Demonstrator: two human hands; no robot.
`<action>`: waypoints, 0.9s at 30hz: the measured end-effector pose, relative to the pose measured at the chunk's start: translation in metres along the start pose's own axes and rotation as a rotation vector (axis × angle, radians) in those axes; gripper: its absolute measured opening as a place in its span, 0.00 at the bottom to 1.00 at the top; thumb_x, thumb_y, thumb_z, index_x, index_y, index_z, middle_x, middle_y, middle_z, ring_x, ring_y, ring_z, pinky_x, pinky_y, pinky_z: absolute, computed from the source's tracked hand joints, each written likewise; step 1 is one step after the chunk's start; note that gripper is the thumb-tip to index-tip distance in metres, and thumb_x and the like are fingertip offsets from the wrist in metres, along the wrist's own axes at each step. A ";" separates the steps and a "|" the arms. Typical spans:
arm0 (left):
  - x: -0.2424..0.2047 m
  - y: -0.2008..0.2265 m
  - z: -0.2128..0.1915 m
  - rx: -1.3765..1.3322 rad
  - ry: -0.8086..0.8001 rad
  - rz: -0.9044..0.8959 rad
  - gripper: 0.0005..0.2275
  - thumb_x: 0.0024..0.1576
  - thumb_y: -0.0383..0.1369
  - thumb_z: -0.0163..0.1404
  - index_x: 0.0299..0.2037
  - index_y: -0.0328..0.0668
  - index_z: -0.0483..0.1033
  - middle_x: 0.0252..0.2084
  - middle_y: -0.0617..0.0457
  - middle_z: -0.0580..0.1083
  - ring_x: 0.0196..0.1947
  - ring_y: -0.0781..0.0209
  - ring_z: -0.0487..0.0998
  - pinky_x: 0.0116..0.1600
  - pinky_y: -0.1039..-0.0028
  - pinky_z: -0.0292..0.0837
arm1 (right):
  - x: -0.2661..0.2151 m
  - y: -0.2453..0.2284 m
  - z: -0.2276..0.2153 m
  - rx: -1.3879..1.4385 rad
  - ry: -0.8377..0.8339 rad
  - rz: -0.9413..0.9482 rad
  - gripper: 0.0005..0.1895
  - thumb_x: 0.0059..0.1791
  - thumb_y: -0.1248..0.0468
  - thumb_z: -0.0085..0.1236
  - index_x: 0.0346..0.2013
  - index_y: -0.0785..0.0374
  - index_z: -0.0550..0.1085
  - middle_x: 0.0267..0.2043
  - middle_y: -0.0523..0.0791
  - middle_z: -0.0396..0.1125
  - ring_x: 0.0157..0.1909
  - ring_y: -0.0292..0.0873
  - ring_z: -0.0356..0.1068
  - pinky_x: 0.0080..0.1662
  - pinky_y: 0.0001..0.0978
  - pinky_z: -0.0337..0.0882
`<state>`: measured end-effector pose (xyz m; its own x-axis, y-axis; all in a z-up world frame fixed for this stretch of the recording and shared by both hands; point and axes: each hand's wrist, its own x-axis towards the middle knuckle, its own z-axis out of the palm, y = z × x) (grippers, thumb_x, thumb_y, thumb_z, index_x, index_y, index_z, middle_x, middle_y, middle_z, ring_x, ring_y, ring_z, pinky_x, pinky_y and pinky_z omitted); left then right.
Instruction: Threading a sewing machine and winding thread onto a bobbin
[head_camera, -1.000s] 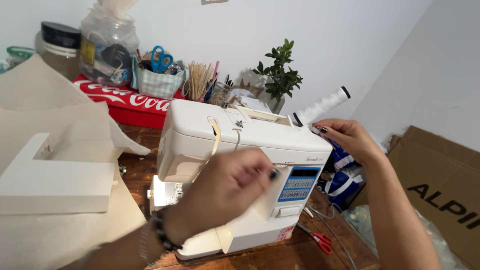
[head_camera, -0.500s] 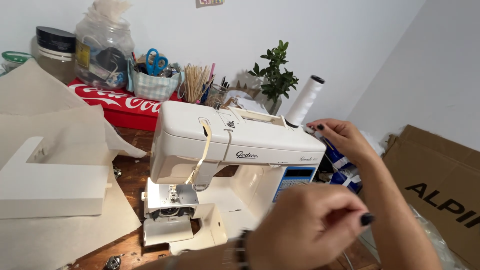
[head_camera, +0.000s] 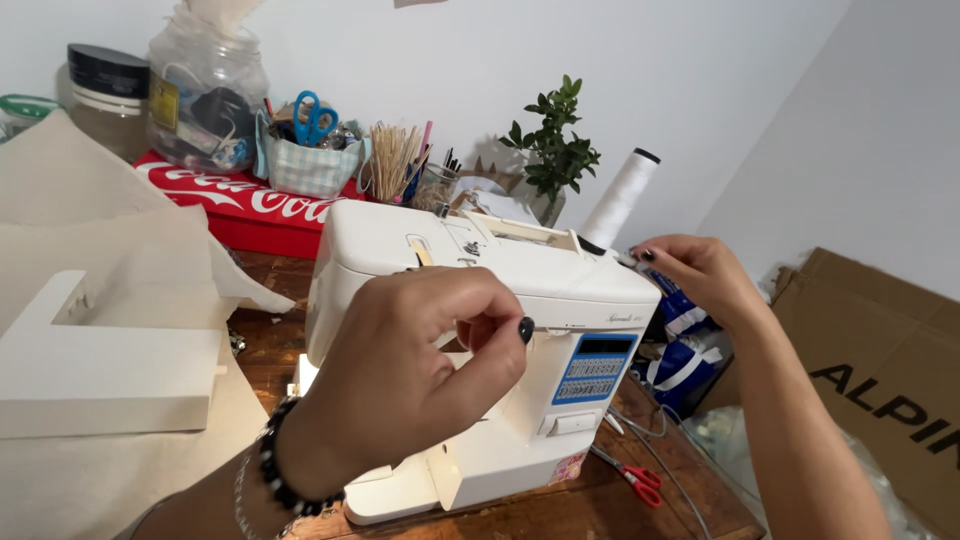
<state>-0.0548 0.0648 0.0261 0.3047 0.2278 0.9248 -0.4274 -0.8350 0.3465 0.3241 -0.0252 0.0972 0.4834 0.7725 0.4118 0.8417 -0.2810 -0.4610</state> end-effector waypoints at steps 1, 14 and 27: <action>0.000 -0.004 0.001 -0.002 -0.004 -0.028 0.04 0.52 0.29 0.50 0.26 0.43 0.75 0.23 0.59 0.76 0.23 0.68 0.73 0.30 0.75 0.68 | -0.004 -0.002 -0.006 -0.012 -0.012 -0.020 0.12 0.55 0.62 0.54 0.44 0.60 0.84 0.53 0.43 0.78 0.44 0.38 0.73 0.41 0.32 0.68; 0.002 -0.010 -0.001 0.024 -0.007 -0.088 0.04 0.50 0.31 0.52 0.24 0.44 0.76 0.21 0.60 0.76 0.21 0.69 0.73 0.27 0.75 0.67 | -0.003 -0.030 0.008 -0.005 -0.010 0.066 0.19 0.57 0.53 0.45 0.47 0.56 0.83 0.60 0.44 0.75 0.69 0.42 0.68 0.61 0.39 0.65; 0.000 -0.033 0.008 0.073 -0.126 -0.149 0.05 0.54 0.32 0.51 0.29 0.45 0.79 0.19 0.60 0.72 0.19 0.67 0.69 0.28 0.71 0.64 | 0.010 -0.004 0.015 0.269 -0.051 0.013 0.07 0.54 0.66 0.59 0.41 0.64 0.82 0.41 0.45 0.78 0.42 0.37 0.73 0.44 0.27 0.71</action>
<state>-0.0339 0.0880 0.0133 0.4659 0.2908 0.8357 -0.3081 -0.8320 0.4613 0.3220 -0.0080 0.0915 0.4749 0.7996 0.3677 0.7384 -0.1348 -0.6607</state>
